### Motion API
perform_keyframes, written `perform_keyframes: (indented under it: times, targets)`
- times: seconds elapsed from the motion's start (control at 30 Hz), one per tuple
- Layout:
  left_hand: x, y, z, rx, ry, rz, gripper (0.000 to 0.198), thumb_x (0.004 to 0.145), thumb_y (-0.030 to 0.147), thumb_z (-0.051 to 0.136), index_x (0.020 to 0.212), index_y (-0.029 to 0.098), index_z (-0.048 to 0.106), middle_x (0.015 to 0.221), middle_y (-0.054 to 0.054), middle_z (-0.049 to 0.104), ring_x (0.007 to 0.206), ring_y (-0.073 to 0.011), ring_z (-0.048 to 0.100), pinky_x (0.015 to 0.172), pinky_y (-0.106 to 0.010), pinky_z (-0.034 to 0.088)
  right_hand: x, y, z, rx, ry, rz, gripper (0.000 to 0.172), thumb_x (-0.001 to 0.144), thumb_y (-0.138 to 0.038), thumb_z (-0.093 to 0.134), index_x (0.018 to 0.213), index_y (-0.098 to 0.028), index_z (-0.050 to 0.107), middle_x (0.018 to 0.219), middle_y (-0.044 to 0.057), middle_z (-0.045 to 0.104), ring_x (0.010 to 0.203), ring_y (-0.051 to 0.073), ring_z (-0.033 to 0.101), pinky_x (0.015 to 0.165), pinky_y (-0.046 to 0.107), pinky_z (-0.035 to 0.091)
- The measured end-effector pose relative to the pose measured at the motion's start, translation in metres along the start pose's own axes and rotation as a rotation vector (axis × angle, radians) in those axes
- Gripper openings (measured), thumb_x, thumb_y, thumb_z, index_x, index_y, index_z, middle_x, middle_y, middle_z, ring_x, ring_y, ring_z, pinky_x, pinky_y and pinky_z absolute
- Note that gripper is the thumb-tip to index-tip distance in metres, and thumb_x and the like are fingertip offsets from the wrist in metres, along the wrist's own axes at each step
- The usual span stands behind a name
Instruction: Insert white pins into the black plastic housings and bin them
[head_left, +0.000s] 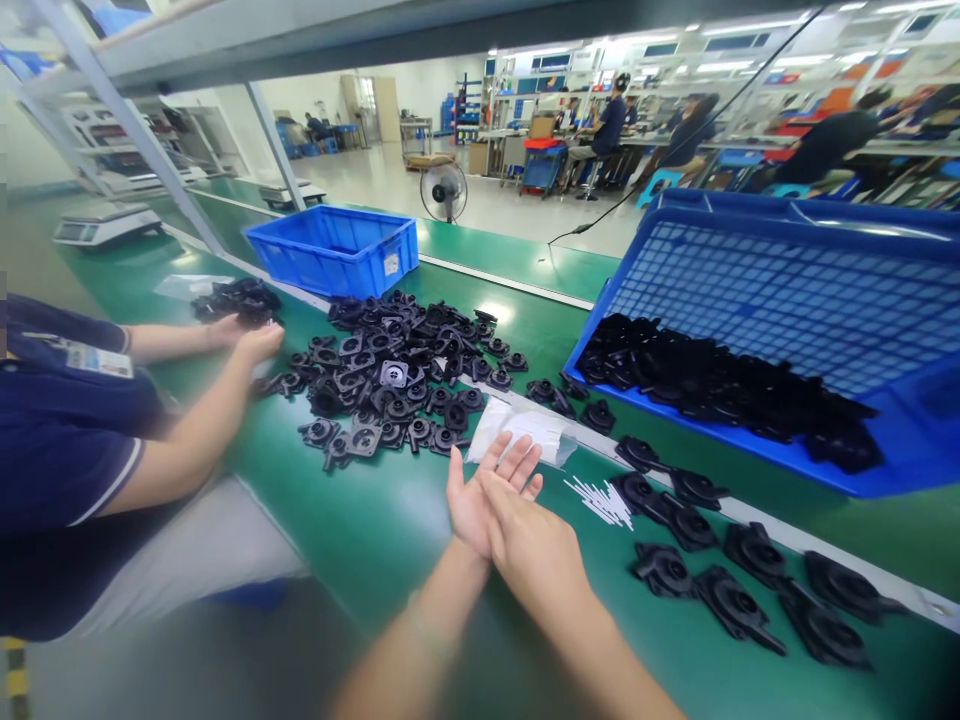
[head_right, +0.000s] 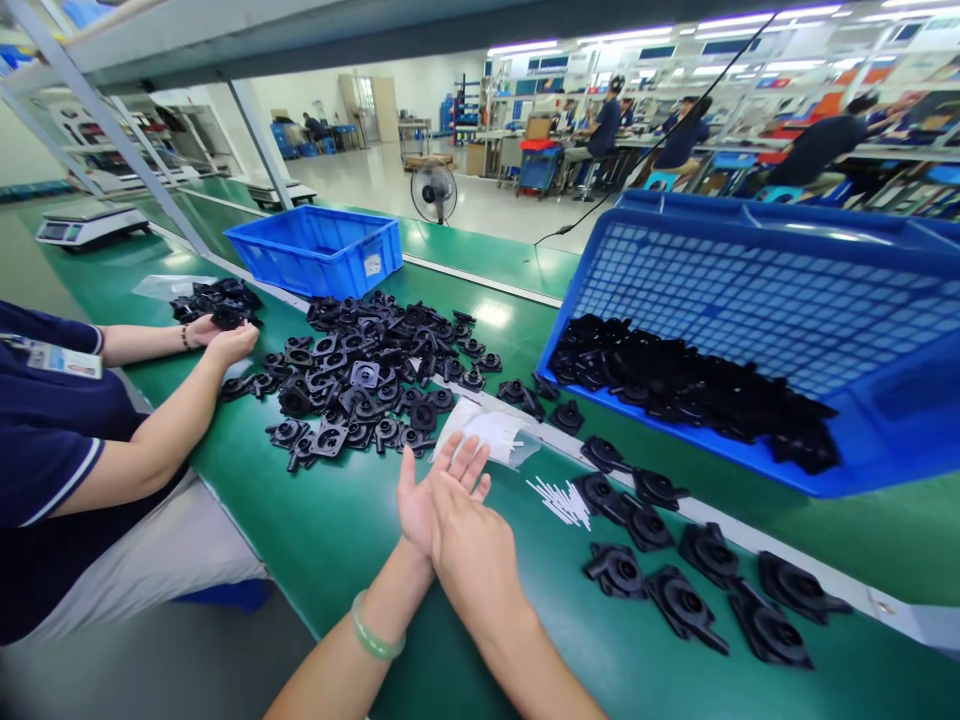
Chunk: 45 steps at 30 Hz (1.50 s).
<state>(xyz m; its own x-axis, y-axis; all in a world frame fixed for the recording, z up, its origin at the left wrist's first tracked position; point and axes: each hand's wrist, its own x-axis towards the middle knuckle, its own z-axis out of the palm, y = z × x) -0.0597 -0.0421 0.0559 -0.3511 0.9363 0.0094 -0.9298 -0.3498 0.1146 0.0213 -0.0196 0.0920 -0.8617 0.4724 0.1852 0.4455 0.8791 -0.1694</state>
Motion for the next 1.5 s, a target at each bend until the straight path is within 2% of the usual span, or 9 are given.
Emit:
perform_keyframes:
  times: [0.17, 0.33, 0.5, 0.67, 0.8, 0.9, 1.03, 1.27, 1.5]
  targets:
    - [0.0, 0.003, 0.0, 0.002, -0.001, -0.005, 0.069, 0.085, 0.066, 0.02, 0.115, 0.017, 0.058, 0.121, -0.01, 0.059, 0.126, -0.025, 0.039, 0.096, -0.038, 0.036, -0.029, 0.018, 0.0, 0.16, 0.191, -0.05, 0.031, 0.088, -0.017, 0.037, 0.112, -0.022, 0.057, 0.088, 0.002, 0.068, 0.071, 0.017, 0.063, 0.06, 0.026, 0.045]
    - [-0.003, -0.007, 0.004, 0.157, -0.023, -0.035, 0.06, 0.088, 0.06, 0.024, 0.113, 0.018, 0.058, 0.115, -0.008, 0.062, 0.12, -0.0236, 0.046, 0.093, -0.035, 0.038, -0.089, 0.069, 0.035, 0.239, 0.229, 0.003, 0.023, 0.092, -0.019, 0.038, 0.102, -0.02, 0.058, 0.093, 0.002, 0.068, 0.08, 0.015, 0.064, 0.072, 0.026, 0.049]
    - [-0.018, -0.047, 0.001, 1.153, -0.201, -0.195, 0.044, 0.085, 0.046, 0.046, 0.117, 0.018, 0.055, 0.114, -0.013, 0.061, 0.108, -0.0273, 0.054, 0.094, -0.043, 0.038, -0.142, 0.108, 0.064, 0.208, 0.207, 0.079, 0.022, 0.091, -0.02, 0.038, 0.099, -0.019, 0.059, 0.09, 0.004, 0.068, 0.078, 0.017, 0.064, 0.07, 0.028, 0.05]
    - [-0.04, -0.083, -0.012, 1.953, -0.625, -0.236, 0.058, 0.081, 0.041, 0.055, 0.131, 0.016, 0.041, 0.132, -0.014, 0.048, 0.123, -0.0298, 0.04, 0.104, -0.048, 0.03, -0.155, 0.109, 0.059, 0.405, 0.287, 0.208, 0.021, 0.092, -0.022, 0.037, 0.093, -0.018, 0.058, 0.075, 0.003, 0.063, 0.064, 0.014, 0.059, 0.058, 0.025, 0.048]
    - [-0.044, -0.087, -0.014, 2.0, -0.68, -0.261, 0.061, 0.085, 0.042, 0.049, 0.137, 0.018, 0.029, 0.133, -0.012, 0.046, 0.119, -0.0242, 0.045, 0.103, -0.043, 0.036, -0.151, 0.11, 0.049, 0.365, 0.387, 0.236, 0.015, 0.091, -0.024, 0.045, 0.09, -0.018, 0.059, 0.069, 0.001, 0.058, 0.062, 0.014, 0.054, 0.06, 0.026, 0.045]
    - [-0.041, -0.085, -0.012, 2.013, -0.664, -0.259, 0.048, 0.086, 0.04, 0.049, 0.129, 0.02, 0.042, 0.127, -0.009, 0.052, 0.114, -0.024, 0.049, 0.1, -0.042, 0.038, -0.145, 0.124, 0.044, 0.105, 0.544, 0.376, 0.023, 0.09, -0.025, 0.047, 0.108, -0.018, 0.058, 0.098, 0.009, 0.062, 0.091, 0.021, 0.055, 0.082, 0.037, 0.045]
    - [-0.038, -0.085, -0.011, 1.955, -0.628, -0.273, 0.036, 0.086, 0.038, 0.05, 0.118, 0.022, 0.054, 0.117, -0.009, 0.058, 0.108, -0.0258, 0.052, 0.097, -0.044, 0.039, -0.138, 0.145, 0.045, -0.058, 0.413, 0.428, 0.034, 0.091, -0.021, 0.041, 0.123, -0.018, 0.052, 0.122, 0.011, 0.054, 0.109, 0.026, 0.047, 0.092, 0.045, 0.041]
    - [-0.033, -0.082, -0.023, 1.802, -0.456, -0.07, 0.051, 0.08, 0.029, 0.058, 0.129, 0.025, 0.046, 0.131, -0.01, 0.046, 0.122, -0.0296, 0.038, 0.105, -0.048, 0.029, -0.141, 0.124, 0.046, 0.321, 0.366, 0.266, 0.029, 0.093, -0.018, 0.038, 0.118, -0.017, 0.053, 0.109, 0.01, 0.059, 0.102, 0.02, 0.053, 0.089, 0.039, 0.046]
    - [-0.034, -0.084, -0.033, 1.947, -0.591, -0.13, 0.055, 0.079, 0.023, 0.056, 0.132, 0.028, 0.041, 0.129, -0.009, 0.048, 0.12, -0.0312, 0.039, 0.102, -0.053, 0.03, -0.115, 0.131, 0.046, 0.313, 0.439, 0.39, 0.019, 0.093, -0.016, 0.039, 0.101, -0.015, 0.056, 0.097, 0.008, 0.058, 0.093, 0.02, 0.052, 0.085, 0.036, 0.044]
